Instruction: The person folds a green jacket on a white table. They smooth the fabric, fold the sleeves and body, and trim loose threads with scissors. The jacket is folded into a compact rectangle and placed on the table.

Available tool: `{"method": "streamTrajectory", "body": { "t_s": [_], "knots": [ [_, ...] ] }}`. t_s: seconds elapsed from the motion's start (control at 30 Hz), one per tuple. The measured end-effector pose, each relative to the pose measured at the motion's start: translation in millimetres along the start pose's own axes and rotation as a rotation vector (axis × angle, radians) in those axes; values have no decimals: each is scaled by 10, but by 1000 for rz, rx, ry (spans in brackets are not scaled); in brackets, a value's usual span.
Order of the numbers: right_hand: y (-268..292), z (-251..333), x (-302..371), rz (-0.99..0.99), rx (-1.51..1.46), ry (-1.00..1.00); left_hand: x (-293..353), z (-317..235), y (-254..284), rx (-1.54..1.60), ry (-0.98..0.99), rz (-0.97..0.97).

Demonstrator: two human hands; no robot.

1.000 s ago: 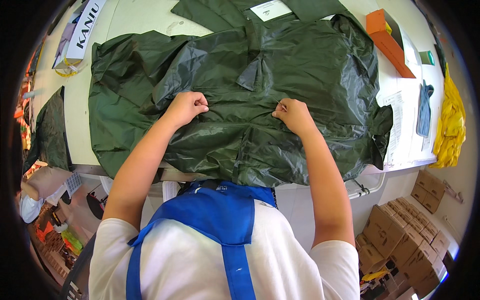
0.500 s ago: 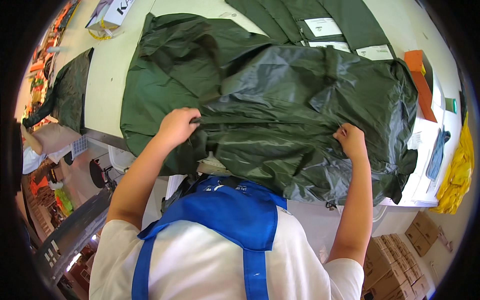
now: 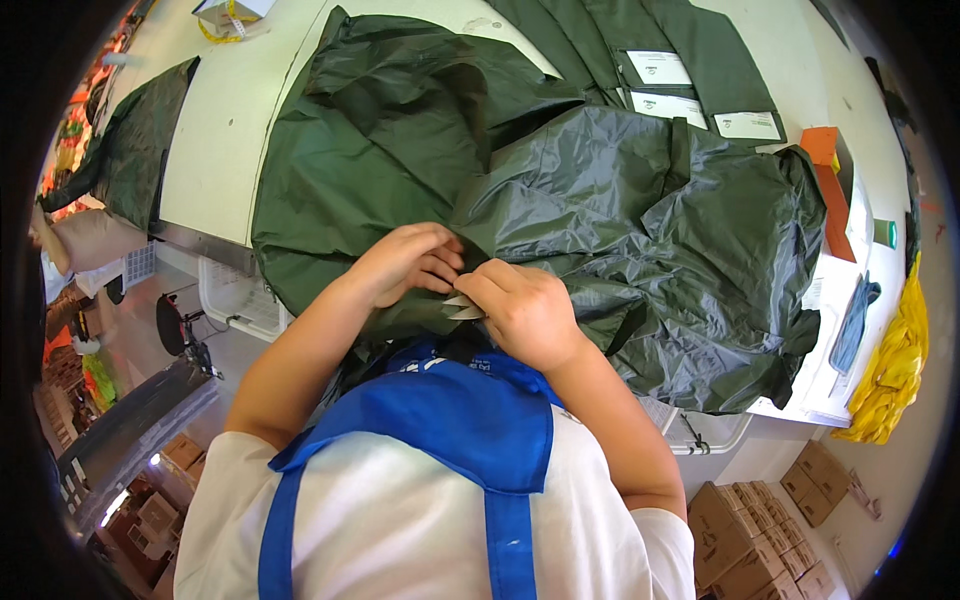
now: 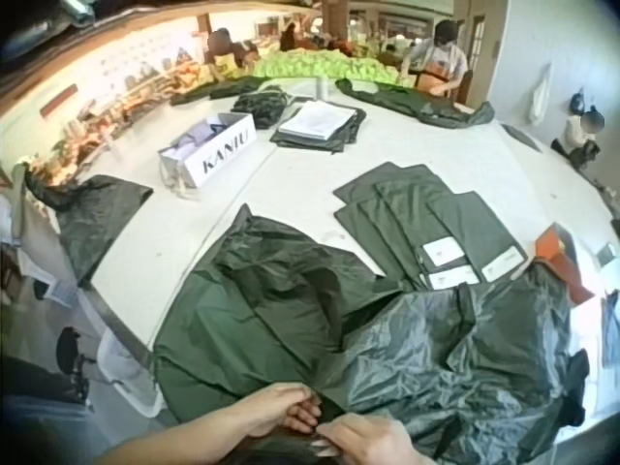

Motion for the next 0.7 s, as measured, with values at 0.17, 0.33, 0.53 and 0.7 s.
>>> {"method": "streamTrajectory", "body": {
  "t_s": [0.17, 0.33, 0.53, 0.7],
  "knots": [
    [212, 232, 98, 155, 18, -5, -489, -10, -251, 405, -227, 451],
    [393, 168, 236, 116, -95, -137, -98, -474, -409, 338, -648, 309],
    [501, 89, 280, -73, -289, -264, 127, -262, -486, 223, -499, 244],
    [476, 123, 311, -134, -340, -284, 220, -117, -447, 373, -392, 209]
  ]
}}
Point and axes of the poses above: each hand's wrist, its own x-axis away from the middle knuckle, its own y-axis out of the back of the hand, z = x × y, the point moved 4 cm from there along -x, towards the middle knuckle, and after that the axes turned 9 degrees about z, right-handed, at the moved point
